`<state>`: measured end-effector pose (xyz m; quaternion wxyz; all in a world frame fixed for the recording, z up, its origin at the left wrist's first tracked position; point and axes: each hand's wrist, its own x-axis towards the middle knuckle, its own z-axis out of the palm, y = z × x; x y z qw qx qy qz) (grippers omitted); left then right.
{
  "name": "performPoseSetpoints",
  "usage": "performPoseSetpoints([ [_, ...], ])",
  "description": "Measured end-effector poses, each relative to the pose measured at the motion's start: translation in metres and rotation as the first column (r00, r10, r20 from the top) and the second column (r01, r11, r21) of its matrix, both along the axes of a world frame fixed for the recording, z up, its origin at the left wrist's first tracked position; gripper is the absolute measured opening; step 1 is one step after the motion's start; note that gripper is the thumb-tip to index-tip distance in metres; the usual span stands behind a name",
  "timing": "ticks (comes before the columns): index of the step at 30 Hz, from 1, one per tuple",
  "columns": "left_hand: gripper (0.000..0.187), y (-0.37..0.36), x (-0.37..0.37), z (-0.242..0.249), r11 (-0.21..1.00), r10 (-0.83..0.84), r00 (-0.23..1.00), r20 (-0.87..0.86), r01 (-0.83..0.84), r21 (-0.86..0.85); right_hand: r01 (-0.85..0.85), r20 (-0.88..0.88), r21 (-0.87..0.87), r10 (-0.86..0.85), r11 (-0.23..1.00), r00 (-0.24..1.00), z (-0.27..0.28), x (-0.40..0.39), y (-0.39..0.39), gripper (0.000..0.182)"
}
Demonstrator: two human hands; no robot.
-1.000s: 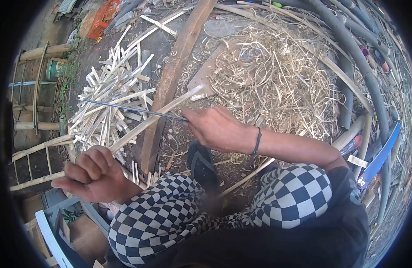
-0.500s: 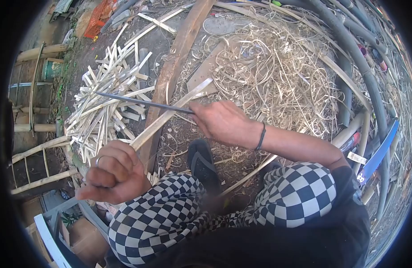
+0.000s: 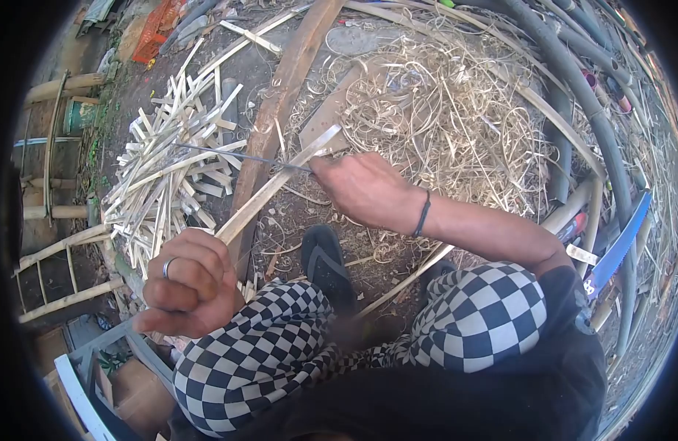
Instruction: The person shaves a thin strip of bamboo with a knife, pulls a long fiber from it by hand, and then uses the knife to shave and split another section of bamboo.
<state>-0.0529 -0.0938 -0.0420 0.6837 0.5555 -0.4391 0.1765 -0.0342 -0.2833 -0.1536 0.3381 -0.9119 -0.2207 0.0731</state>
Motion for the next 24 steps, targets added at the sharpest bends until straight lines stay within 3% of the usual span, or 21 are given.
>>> performPoseSetpoints([
  [1, 0.061, 0.0, 0.001, -0.001, 1.0, 0.009, 1.0, 0.017, -0.009, -0.012, -0.025, -0.038, -0.045, 0.024, 0.999, 0.999, 0.008, -0.003, 0.0, 0.02],
  [2, 0.061, 0.0, 0.003, -0.001, 1.0, 0.007, 1.0, 0.015, -0.006, -0.013, -0.054, 0.12, 0.122, 0.039, 0.991, 0.992, 0.006, -0.009, 0.001, 0.019],
  [5, 0.06, 0.002, 0.003, 0.001, 0.995, -0.099, 0.995, 0.02, 0.1, -0.027, -0.072, 0.149, 0.164, 0.047, 0.984, 0.988, -0.02, -0.012, 0.005, 0.019],
  [6, 0.059, 0.005, 0.003, 0.0, 0.992, -0.122, 0.993, -0.001, 0.122, -0.015, -0.016, 0.045, 0.062, 0.013, 0.998, 0.999, -0.046, -0.004, 0.006, 0.019],
  [8, 0.059, 0.007, 0.002, -0.001, 0.99, -0.142, 0.99, -0.015, 0.142, -0.007, 0.023, 0.014, 0.062, -0.024, 0.998, 1.0, -0.058, 0.002, 0.005, 0.019],
  [11, 0.058, 0.008, 0.003, -0.002, 0.992, -0.082, 0.996, -0.017, 0.08, -0.094, 0.046, -0.038, -0.026, -0.047, 0.999, 0.998, -0.03, 0.0, 0.004, 0.017],
  [13, 0.058, 0.005, 0.003, -0.002, 0.983, -0.17, 0.985, 0.006, 0.17, -0.072, -0.042, 0.112, 0.11, 0.03, 0.993, 0.993, -0.014, -0.005, 0.005, 0.017],
  [14, 0.058, 0.002, 0.005, -0.001, 0.989, -0.136, 0.99, 0.041, 0.138, -0.052, -0.081, 0.282, 0.166, 0.031, 0.983, 0.959, -0.01, -0.011, 0.006, 0.016],
  [15, 0.058, 0.001, 0.004, -0.002, 0.99, -0.132, 0.991, 0.034, 0.134, -0.053, -0.084, 0.275, 0.166, 0.035, 0.983, 0.961, -0.019, -0.008, 0.007, 0.016],
  [17, 0.058, -0.002, 0.005, 0.0, 0.99, -0.137, 0.989, 0.058, 0.139, -0.033, -0.006, 0.03, 0.01, 0.006, 1.0, 1.0, -0.052, 0.01, 0.008, 0.012],
  [18, 0.058, 0.0, 0.005, 0.0, 0.99, -0.137, 0.988, 0.066, 0.139, -0.032, 0.086, -0.072, -0.046, -0.089, 0.995, 0.993, -0.058, 0.019, 0.003, 0.011],
  [23, 0.058, 0.004, 0.004, -0.002, 0.986, -0.153, 0.988, 0.026, 0.155, -0.07, 0.091, -0.059, -0.127, -0.099, 0.988, 0.993, -0.048, 0.015, 0.005, 0.014],
  [24, 0.058, 0.004, 0.006, -0.002, 0.985, -0.153, 0.988, 0.023, 0.154, -0.073, 0.062, 0.074, -0.01, -0.061, 0.998, 0.995, -0.047, 0.01, 0.007, 0.015],
])
